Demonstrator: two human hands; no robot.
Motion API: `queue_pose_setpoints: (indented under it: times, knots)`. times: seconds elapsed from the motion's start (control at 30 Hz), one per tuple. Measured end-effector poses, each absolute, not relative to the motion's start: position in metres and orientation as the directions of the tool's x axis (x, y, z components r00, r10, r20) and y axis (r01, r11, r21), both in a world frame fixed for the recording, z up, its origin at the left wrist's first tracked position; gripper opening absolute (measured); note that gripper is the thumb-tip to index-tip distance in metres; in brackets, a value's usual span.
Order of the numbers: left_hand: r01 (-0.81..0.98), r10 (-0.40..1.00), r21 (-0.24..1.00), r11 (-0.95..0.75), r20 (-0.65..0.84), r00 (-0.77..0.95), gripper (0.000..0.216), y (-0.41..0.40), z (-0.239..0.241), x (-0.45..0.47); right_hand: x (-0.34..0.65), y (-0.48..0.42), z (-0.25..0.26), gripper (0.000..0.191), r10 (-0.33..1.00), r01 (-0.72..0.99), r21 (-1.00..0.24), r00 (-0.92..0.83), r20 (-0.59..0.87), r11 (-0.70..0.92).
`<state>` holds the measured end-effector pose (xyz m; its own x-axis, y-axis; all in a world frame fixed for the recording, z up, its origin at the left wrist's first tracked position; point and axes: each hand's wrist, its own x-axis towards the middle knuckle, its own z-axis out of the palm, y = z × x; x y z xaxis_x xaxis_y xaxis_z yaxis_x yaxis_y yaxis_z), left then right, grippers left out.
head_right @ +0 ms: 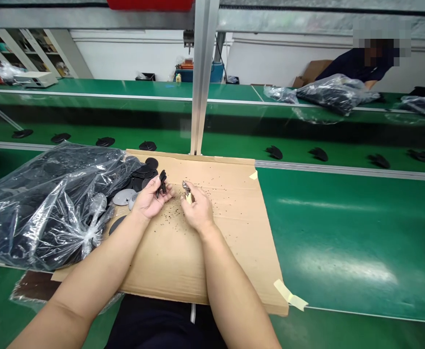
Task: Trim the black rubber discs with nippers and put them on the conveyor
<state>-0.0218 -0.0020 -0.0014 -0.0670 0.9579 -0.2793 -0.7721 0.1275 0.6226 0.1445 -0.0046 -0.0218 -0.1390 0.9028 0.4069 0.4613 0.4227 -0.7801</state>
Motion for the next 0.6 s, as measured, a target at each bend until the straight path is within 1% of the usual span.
queue_pose_setpoints:
  times: [0.13,0.3,0.37,0.47,0.53,0.6]
  knots:
    - [-0.777,0.946,0.611,0.151,-0.317,-0.065,0.009,0.0,0.0,-0.021,0.144,-0.006,-0.019,0.046,0.893,0.496,-0.744,-0.199,0.404,0.447]
    - [-0.786,0.915,0.585,0.199,-0.398,-0.064,0.008,0.002,-0.001,-0.023,0.143,-0.009,-0.014,0.046,0.882,0.55,-0.69,-0.276,0.381,0.47]
    - [-0.806,0.909,0.54,0.242,-0.416,-0.006,0.005,0.001,0.001,-0.025,0.142,-0.011,-0.012,0.046,0.873,0.583,-0.649,-0.325,0.365,0.488]
    - [-0.816,0.904,0.471,0.334,-0.405,0.137,0.007,-0.001,0.003,-0.029,0.141,-0.013,-0.011,0.047,0.866,0.649,-0.574,-0.391,0.312,0.5]
    - [-0.804,0.903,0.465,0.37,-0.385,0.192,0.01,-0.002,0.003,-0.03,0.141,-0.014,-0.011,0.048,0.859,0.679,-0.528,-0.424,0.286,0.51]
    - [-0.791,0.903,0.476,0.383,-0.373,0.213,0.013,-0.003,0.002,-0.031,0.14,-0.015,-0.01,0.048,0.85,0.692,-0.494,-0.452,0.272,0.526]
